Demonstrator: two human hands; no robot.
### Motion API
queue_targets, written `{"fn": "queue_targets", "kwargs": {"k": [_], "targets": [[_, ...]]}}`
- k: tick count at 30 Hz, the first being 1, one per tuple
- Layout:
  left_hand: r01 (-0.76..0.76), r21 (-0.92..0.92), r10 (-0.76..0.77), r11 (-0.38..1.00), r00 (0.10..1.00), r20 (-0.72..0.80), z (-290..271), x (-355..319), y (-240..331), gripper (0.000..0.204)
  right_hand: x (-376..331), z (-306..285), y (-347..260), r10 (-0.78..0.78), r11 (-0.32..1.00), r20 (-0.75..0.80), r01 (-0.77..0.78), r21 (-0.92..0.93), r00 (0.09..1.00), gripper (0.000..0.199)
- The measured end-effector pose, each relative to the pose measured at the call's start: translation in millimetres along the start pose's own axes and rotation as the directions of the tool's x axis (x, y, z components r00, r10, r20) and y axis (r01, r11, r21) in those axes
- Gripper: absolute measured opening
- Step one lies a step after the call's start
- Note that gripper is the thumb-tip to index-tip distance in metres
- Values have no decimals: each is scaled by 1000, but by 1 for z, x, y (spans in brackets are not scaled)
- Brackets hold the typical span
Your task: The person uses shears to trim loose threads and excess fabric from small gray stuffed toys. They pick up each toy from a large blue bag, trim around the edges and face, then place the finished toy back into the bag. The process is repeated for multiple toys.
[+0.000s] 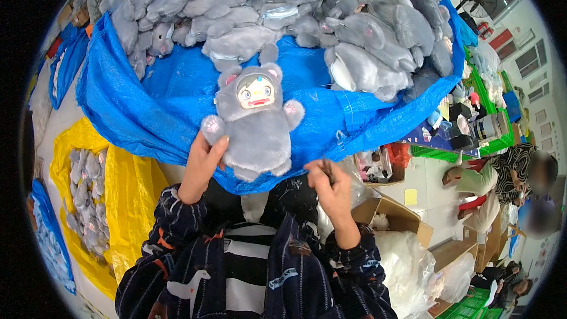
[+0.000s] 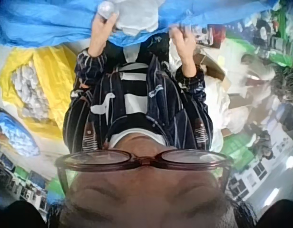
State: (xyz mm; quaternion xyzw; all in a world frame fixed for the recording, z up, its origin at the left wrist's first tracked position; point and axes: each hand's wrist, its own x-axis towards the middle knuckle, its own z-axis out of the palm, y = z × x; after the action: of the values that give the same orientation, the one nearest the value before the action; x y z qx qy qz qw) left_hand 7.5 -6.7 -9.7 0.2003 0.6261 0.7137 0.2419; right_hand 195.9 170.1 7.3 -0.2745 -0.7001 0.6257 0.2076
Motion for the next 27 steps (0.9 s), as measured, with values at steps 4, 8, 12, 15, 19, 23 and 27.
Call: {"fn": "queue_targets", "kwargs": {"k": [4, 8, 12, 15, 19, 23, 27], "targets": [[-58, -8, 57, 998, 997, -61, 0, 17, -18, 29, 20, 30, -9, 99, 993, 29, -97, -67, 995, 29], [51, -175, -63, 983, 996, -61, -6, 12, -25, 26, 35, 49, 2, 129, 991, 189, -122, -46, 973, 39], [73, -437, -92, 897, 995, -24, -9, 2, -17, 34, 33, 59, 9, 60, 992, 149, -75, 97, 987, 40], [178, -645, -205, 743, 978, 34, -7, -2, -9, 40, 25, 65, 11, -33, 986, 92, 17, 164, 995, 38], [278, -750, -293, 600, 949, 117, 4, 2, -14, 45, 31, 67, 24, -144, 987, -2, 143, 76, 990, 34], [5, 160, -31, 987, 986, 162, 3, -10, -33, 41, 26, 67, 26, -146, 989, 5, 146, 4, 989, 30], [287, -402, -215, 869, 952, 216, 5, -12, -26, 39, 26, 62, 27, -134, 988, 33, 136, -75, 990, 28]]}}
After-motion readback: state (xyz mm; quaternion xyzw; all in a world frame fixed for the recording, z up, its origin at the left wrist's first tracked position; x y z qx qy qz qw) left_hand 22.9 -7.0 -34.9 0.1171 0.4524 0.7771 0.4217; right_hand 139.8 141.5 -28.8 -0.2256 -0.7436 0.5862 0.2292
